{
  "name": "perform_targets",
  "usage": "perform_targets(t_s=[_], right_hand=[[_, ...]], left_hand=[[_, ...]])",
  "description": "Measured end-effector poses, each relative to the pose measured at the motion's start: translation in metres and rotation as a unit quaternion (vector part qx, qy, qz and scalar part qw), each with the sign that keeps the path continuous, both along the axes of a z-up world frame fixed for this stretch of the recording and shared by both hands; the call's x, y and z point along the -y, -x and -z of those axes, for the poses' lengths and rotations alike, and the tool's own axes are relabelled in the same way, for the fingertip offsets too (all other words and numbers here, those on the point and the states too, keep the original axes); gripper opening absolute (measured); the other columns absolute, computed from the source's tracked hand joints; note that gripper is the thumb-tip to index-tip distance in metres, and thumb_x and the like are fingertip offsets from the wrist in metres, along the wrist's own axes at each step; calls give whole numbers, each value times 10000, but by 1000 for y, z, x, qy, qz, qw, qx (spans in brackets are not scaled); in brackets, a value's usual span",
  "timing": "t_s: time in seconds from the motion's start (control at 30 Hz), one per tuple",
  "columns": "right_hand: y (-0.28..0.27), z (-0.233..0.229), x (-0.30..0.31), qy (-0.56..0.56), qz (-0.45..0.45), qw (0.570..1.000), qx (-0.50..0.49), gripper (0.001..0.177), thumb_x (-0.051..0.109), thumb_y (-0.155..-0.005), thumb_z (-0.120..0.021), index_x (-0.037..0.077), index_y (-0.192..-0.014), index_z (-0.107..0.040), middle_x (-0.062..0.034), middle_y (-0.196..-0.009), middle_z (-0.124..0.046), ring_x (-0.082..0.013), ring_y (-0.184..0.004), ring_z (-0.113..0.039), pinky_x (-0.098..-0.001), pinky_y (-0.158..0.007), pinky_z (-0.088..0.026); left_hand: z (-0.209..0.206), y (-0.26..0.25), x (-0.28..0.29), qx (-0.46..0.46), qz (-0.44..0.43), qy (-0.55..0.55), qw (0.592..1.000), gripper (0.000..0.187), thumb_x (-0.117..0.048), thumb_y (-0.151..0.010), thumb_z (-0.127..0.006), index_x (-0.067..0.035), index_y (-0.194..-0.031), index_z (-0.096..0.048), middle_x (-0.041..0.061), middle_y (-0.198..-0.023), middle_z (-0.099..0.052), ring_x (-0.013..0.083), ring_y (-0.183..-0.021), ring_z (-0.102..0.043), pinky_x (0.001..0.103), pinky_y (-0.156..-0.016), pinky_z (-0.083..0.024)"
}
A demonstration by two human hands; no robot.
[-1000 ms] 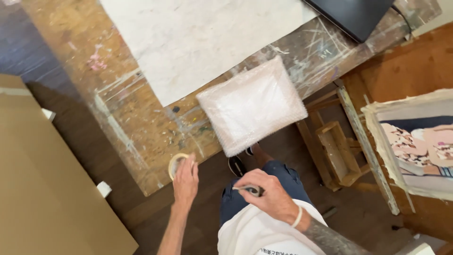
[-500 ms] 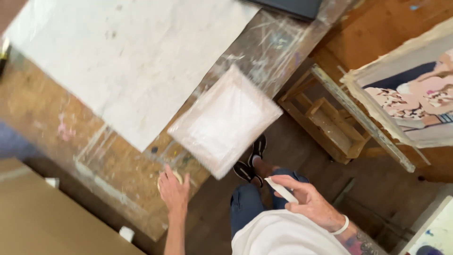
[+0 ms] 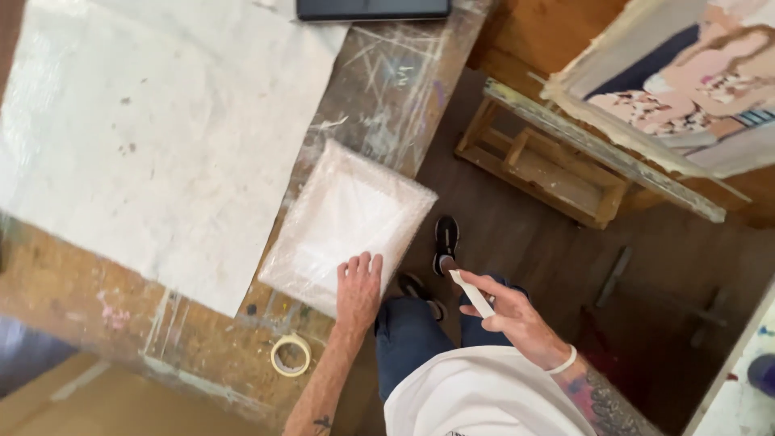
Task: Wrapping a framed picture in bubble wrap and securing it with tape
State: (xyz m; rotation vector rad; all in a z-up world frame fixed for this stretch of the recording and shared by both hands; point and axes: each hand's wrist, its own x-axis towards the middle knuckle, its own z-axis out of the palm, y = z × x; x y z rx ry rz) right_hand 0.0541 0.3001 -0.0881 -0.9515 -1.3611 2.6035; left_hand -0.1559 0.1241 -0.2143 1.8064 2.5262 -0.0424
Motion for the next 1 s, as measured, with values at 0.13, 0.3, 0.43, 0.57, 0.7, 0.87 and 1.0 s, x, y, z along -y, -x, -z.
perform_targets(t_s=[0.13, 0.3, 0.43, 0.57, 0.7, 0.87, 1.0], right_hand=[[-10, 11, 13, 12, 117, 993, 24, 525, -9, -795, -533, -4, -1317, -583, -135, -1332, -576, -224, -1276, -498, -472, -1033, -510], [-11, 21, 43, -4, 180, 982, 59, 529, -76, -742, -519, 1, -1251, -645, -132, -1259, -622, -221, -1210, -546, -463, -987, -547], [1, 26, 79, -54, 303, 950, 59, 529, -147, -730, -586, -97, -1256, -611, -90, -806, -551, -118, -763, -511, -500, -876, -588], [4, 42, 111, -59, 348, 933, 72, 563, -188, -698, -583, -87, -1250, -623, -105, -779, -575, -122, -722, -517, -524, -845, -603], [-8, 47, 136, -59, 381, 919, 82, 593, -151, -683, -592, -80, -1271, -603, -154, -833, -612, -197, -750, -636, -456, -763, -615], [-26, 67, 136, -63, 348, 932, 82, 615, -156, -653, -608, -78, -1263, -620, -185, -800, -641, -276, -759, -737, -440, -734, -618], [-23, 99, 117, -63, 261, 962, 55, 570, -89, -727, -609, -32, -1295, -628, -109, -783, -605, -199, -759, -649, -422, -760, -608]], left_hand=[[32, 3, 13, 12, 44, 62, 997, 508, -85, -762, -547, -114, -1266, -490, 37, -919, -515, 252, -789, -532, 392, -773, -420], [32, -4, 18, 112, 78, 12, 991, 282, -112, -724, -580, -133, -1005, -558, 71, -864, -529, 294, -781, -538, 430, -869, -405], [65, 3, 33, 173, 93, -12, 980, 367, -155, -691, -708, -156, -1047, -618, 39, -902, -581, 225, -826, -613, 425, -989, -406], [74, 13, 35, 212, 105, -34, 971, 339, -114, -736, -649, -133, -1075, -630, 57, -904, -581, 244, -842, -626, 415, -1003, -416], [81, 12, 41, 200, 139, -39, 969, 340, -129, -741, -632, -147, -1080, -625, 42, -915, -578, 219, -856, -633, 412, -1008, -405], [83, 10, 30, 205, 130, -46, 969, 196, -288, -806, -615, -201, -979, -646, -15, -845, -583, 170, -807, -629, 389, -967, -399], [84, 3, 17, 212, 36, -27, 976, 129, -201, -860, -611, -194, -989, -620, -29, -667, -615, 163, -671, -658, 381, -860, -433]])
